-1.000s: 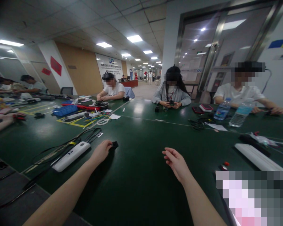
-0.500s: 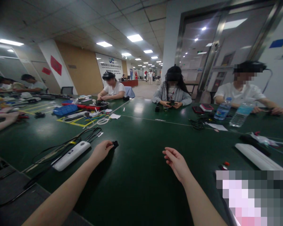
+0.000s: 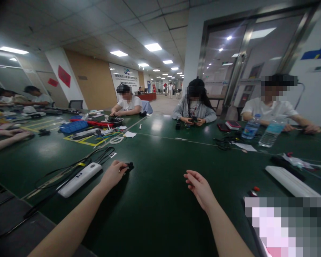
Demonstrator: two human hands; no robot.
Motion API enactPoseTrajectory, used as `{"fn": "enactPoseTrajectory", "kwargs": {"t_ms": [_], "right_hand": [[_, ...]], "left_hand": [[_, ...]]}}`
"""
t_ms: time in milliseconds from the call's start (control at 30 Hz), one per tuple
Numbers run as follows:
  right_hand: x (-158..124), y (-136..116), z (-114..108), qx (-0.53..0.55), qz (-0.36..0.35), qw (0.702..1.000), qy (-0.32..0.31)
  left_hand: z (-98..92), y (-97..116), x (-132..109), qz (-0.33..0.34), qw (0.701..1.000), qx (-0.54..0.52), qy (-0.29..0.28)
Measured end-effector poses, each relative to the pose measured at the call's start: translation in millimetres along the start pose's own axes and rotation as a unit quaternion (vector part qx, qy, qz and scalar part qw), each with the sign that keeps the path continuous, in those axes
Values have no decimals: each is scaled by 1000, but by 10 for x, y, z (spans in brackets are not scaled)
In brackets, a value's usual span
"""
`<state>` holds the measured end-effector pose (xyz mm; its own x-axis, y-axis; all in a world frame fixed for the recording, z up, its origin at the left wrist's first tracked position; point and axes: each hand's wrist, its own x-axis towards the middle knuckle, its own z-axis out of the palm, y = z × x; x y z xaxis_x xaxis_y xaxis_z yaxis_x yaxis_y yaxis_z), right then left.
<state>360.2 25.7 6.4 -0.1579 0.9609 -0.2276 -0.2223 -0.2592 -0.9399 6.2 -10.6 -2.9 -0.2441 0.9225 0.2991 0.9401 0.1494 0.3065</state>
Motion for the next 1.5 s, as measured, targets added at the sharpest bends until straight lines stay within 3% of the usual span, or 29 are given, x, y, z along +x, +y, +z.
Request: {"fn": "enactPoseTrajectory", "kwargs": {"t_ms": [133, 267, 433, 800, 1167, 1500], "right_hand": [[1, 6, -12, -4, -5, 1000, -7], [23, 38, -26, -7, -8, 1000, -11], [49, 76, -34, 2, -14, 1000, -19], [55, 60, -44, -2, -2, 1000, -14], [82, 75, -72, -12, -1, 1000, -15], [47, 27, -32, -11, 5, 1000, 3]], "left_hand": [[33, -65, 16, 23, 998, 9, 54], [80, -115, 65, 22, 997, -81, 4], [129, -178, 98, -1, 993, -116, 24], [66, -287, 75, -3, 984, -176, -36], [-99, -125, 34, 43, 927, -361, 92], [-114, -159, 36, 40, 912, -388, 122]]}}
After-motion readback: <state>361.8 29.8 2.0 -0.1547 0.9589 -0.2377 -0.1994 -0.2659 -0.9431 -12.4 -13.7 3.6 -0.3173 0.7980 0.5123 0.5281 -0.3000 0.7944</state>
